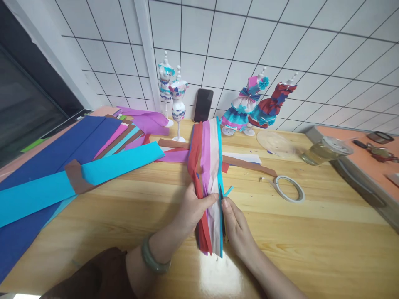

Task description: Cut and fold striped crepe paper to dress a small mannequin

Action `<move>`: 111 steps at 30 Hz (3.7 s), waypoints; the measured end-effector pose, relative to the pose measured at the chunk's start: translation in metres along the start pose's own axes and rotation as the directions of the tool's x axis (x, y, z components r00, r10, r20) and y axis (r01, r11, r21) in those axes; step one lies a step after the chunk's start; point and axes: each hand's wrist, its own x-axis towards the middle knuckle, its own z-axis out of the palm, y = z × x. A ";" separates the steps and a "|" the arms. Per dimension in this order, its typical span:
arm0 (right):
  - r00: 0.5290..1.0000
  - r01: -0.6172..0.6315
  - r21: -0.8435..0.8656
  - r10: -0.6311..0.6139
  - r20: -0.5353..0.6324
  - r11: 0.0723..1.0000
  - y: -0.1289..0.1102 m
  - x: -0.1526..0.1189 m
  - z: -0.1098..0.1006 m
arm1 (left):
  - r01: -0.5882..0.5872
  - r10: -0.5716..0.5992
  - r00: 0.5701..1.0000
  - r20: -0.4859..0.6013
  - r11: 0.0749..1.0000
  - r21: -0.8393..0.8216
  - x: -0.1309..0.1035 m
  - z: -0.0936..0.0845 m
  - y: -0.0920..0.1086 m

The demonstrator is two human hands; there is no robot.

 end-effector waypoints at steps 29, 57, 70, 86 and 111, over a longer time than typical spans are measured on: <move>1.000 -0.015 -0.007 0.015 -0.011 1.000 0.001 -0.001 0.000 | 0.002 -0.002 0.999 -0.043 1.000 0.015 0.000 0.001 -0.002; 0.998 -0.062 -0.008 0.062 0.002 0.998 0.004 -0.001 -0.002 | 0.033 -0.032 0.998 -0.063 0.999 0.018 0.000 0.001 0.000; 0.996 -0.087 0.003 0.087 0.010 0.996 0.003 0.001 -0.002 | 0.024 -0.022 0.998 -0.053 0.999 0.046 0.001 0.001 -0.003; 0.992 -0.125 0.008 0.125 0.018 0.992 0.005 0.000 -0.001 | 0.046 -0.043 0.998 -0.052 0.997 0.061 0.001 0.002 -0.002; 0.986 -0.080 0.216 0.047 0.158 0.973 -0.006 -0.008 -0.002 | 0.413 -0.396 0.907 0.146 0.765 -0.493 0.021 -0.024 0.026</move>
